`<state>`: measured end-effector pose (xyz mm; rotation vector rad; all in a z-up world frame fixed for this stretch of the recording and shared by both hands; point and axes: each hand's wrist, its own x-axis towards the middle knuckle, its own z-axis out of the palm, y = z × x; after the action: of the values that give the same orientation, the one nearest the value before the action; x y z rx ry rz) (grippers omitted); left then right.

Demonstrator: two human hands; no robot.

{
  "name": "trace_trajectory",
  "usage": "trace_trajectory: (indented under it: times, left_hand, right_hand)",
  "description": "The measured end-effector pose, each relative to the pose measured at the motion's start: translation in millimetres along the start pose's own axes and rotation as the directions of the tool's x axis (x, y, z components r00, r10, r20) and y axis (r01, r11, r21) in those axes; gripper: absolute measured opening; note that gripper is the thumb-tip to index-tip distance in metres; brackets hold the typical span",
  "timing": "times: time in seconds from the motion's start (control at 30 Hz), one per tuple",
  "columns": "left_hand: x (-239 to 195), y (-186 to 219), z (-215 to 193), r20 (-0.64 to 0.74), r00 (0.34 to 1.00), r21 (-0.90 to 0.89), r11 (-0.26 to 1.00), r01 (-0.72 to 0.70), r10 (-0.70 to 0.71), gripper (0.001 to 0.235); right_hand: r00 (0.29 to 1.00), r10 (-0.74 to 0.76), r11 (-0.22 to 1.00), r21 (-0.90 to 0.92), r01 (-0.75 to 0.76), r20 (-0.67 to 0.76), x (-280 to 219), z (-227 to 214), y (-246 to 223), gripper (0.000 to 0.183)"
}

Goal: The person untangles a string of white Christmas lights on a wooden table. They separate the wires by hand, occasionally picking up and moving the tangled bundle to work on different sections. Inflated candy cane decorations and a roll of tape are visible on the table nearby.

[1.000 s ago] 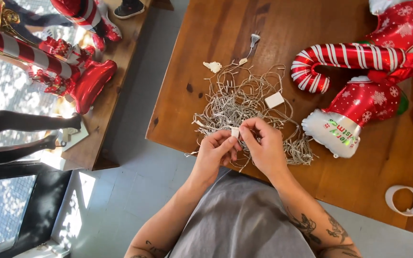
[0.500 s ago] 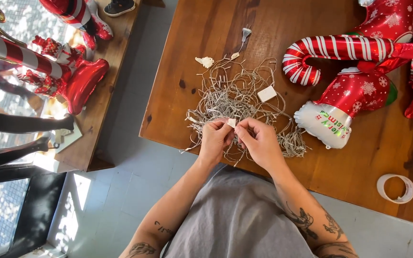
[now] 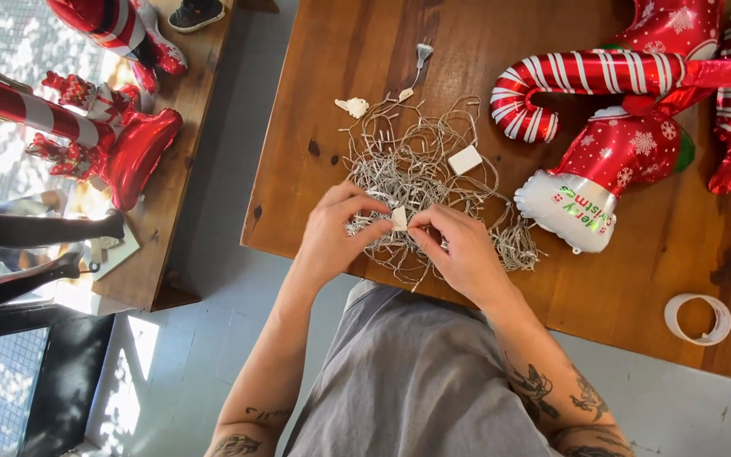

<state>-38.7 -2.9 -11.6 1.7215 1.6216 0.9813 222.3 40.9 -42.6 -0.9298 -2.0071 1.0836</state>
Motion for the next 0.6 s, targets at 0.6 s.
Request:
trace_trajectory:
  times: [0.6]
  left_hand:
    - [-21, -16, 40, -0.184, 0.813, 0.134, 0.833, -0.536, 0.552, 0.014]
  right_hand:
    - [0.950, 0.304, 0.684, 0.679, -0.268, 0.069, 0, 38, 19, 0.026]
